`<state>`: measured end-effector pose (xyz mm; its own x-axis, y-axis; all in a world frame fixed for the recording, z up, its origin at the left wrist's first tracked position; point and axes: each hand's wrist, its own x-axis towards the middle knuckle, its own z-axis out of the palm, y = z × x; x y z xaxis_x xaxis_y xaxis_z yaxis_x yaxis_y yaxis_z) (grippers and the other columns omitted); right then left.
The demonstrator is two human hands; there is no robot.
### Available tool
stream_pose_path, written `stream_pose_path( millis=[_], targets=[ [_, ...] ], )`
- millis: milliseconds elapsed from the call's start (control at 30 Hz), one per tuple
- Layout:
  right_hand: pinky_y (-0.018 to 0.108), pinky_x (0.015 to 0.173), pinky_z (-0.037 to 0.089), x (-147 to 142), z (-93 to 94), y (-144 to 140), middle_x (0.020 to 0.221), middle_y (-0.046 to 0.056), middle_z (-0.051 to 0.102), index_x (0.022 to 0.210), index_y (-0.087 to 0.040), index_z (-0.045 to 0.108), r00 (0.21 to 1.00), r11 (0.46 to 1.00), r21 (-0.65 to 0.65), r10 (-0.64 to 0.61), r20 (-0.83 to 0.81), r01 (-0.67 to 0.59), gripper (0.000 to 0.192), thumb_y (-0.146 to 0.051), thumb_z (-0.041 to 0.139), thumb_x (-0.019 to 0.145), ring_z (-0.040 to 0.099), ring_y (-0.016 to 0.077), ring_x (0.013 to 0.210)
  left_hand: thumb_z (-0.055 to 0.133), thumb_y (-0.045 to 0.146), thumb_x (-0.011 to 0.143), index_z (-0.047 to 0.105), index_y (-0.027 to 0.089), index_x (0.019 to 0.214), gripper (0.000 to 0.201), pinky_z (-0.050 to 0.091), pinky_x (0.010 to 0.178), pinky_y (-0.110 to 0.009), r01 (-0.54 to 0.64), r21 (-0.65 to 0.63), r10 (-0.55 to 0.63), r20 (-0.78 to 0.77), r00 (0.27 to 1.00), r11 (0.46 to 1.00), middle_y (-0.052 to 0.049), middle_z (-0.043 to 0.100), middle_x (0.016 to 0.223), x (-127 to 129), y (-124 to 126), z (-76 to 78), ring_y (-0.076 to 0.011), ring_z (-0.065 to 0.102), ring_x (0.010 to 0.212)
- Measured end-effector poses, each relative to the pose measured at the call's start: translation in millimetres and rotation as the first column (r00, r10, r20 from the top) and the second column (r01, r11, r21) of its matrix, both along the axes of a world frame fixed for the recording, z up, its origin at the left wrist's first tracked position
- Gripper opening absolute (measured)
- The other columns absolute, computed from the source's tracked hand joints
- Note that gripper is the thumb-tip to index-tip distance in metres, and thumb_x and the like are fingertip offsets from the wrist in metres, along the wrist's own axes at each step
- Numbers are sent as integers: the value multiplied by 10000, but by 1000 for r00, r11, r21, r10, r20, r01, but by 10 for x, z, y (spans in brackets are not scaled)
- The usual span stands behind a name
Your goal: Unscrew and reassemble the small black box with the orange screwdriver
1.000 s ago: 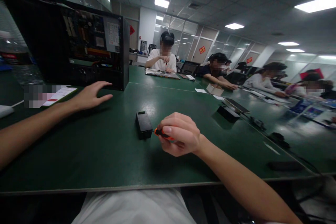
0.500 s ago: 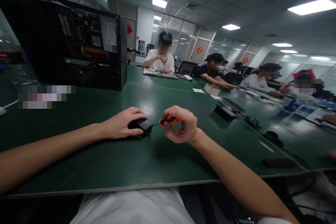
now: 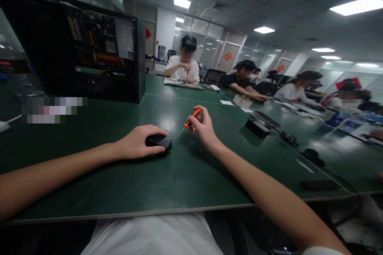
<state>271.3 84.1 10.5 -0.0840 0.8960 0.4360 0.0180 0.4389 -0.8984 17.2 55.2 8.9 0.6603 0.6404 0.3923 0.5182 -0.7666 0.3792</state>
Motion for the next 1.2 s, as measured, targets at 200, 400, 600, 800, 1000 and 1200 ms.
stream_pose_path(
  millis=[200,400,600,800,1000,1200],
  targets=[
    [199,442,450,-67,-131,68,775,-53,646,1129,-240,471,991,945,-314,55,-125,-92,605,-422,818,667,567,83,524,698,488,871,705,207,1183,420,488,876,-336,-36,-10,36,20,999,999,-63,749,1127,19,-23,-3,-246,686,1008],
    [184,432,456,-10,-88,89,760,-58,659,1131,-244,504,994,930,-353,79,-81,-103,563,-394,823,692,569,76,505,713,501,854,714,205,1162,427,502,878,-362,-76,-20,76,46,996,997,-76,748,1123,63,-91,5,-266,684,1013],
    [175,459,489,0,-172,158,701,-35,650,1064,-201,547,981,858,-481,113,-158,-177,506,-321,861,685,588,74,498,708,450,870,692,210,1200,409,509,956,-387,-91,1,90,73,993,996,-82,738,1165,102,-179,-8,-274,677,1051],
    [153,533,551,56,-167,209,739,-43,668,1006,-221,525,961,881,-453,7,-277,-137,421,-243,838,725,632,62,556,616,367,933,666,191,1265,379,510,999,-409,-161,28,156,120,980,987,-100,716,1257,86,-146,-63,-280,669,1134],
    [194,578,593,24,-206,187,759,-4,687,824,-210,484,962,823,-533,57,-266,-196,295,-200,772,761,656,82,586,660,404,894,704,200,1217,384,541,956,-409,-232,-35,235,187,954,972,-83,747,1213,51,-90,-64,-286,706,1082],
    [244,574,574,45,-138,176,742,-15,676,804,-200,508,967,804,-536,223,-126,-256,380,-282,857,680,635,99,580,683,390,869,724,201,1187,372,548,962,-400,-199,-78,212,244,946,977,-81,759,1196,31,-80,-52,-284,713,1085]
  ],
)
